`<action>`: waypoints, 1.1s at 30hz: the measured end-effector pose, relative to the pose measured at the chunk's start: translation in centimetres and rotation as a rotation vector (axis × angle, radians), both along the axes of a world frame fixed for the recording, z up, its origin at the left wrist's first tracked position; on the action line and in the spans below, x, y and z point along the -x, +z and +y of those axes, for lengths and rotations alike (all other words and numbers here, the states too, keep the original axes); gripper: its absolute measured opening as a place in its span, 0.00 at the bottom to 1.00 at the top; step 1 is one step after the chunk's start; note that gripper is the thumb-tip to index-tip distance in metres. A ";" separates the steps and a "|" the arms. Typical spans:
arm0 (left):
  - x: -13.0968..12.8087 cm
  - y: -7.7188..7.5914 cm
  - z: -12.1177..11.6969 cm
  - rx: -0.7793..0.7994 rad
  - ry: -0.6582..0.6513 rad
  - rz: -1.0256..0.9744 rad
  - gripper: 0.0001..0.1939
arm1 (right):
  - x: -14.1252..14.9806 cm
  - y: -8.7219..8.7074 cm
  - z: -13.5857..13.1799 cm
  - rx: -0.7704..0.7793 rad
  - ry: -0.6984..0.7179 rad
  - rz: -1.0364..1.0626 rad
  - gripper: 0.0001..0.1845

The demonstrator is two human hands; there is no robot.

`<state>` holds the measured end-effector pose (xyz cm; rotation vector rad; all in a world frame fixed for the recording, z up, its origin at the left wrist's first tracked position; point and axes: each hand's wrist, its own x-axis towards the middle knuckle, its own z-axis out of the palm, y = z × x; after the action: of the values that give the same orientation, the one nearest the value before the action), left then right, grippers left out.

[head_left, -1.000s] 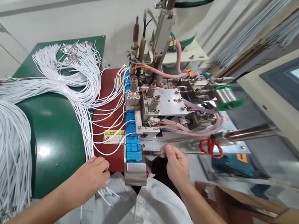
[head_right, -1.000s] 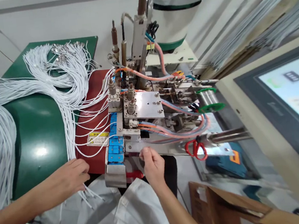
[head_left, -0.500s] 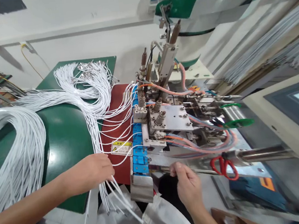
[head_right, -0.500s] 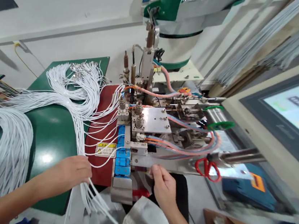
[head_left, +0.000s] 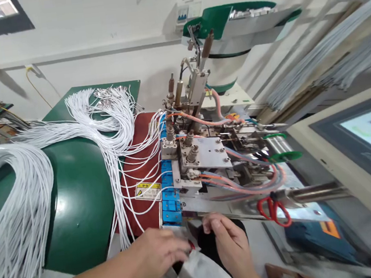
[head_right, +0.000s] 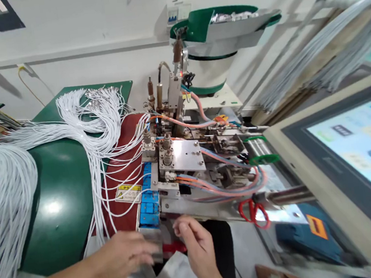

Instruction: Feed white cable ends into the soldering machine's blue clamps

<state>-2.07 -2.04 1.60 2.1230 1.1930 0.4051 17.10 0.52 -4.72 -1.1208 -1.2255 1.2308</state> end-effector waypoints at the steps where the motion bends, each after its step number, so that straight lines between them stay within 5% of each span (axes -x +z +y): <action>1: -0.3 0.0 0.5 0.048 0.113 -0.086 0.10 | 0.1 0.1 -0.1 -0.003 0.022 0.016 0.14; 5: -1.9 -0.7 2.2 0.113 0.374 -0.274 0.10 | 1.1 1.5 0.0 -0.044 0.089 0.017 0.11; 11: -2.5 -1.9 2.4 0.052 0.318 -0.240 0.09 | 1.8 3.1 1.1 -0.076 0.061 -0.132 0.06; 17: -2.4 -2.3 1.9 -0.165 0.420 -0.218 0.07 | 1.8 3.9 1.7 -0.154 0.081 -0.286 0.07; 20: -2.5 -2.4 1.9 -0.234 0.449 -0.221 0.09 | 2.1 3.9 1.7 -0.114 0.071 -0.202 0.08; 26: -2.4 -2.8 2.0 -0.004 0.600 -0.357 0.07 | 3.0 2.8 1.2 -0.024 0.017 -0.015 0.07; 33: -2.4 -2.7 2.0 0.039 0.575 -0.368 0.07 | 3.6 3.0 1.2 -0.019 -0.027 -0.063 0.05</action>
<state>0.37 -0.08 -1.13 1.5476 1.5482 0.9689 13.53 1.77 -1.69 -1.1666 -1.2633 1.1692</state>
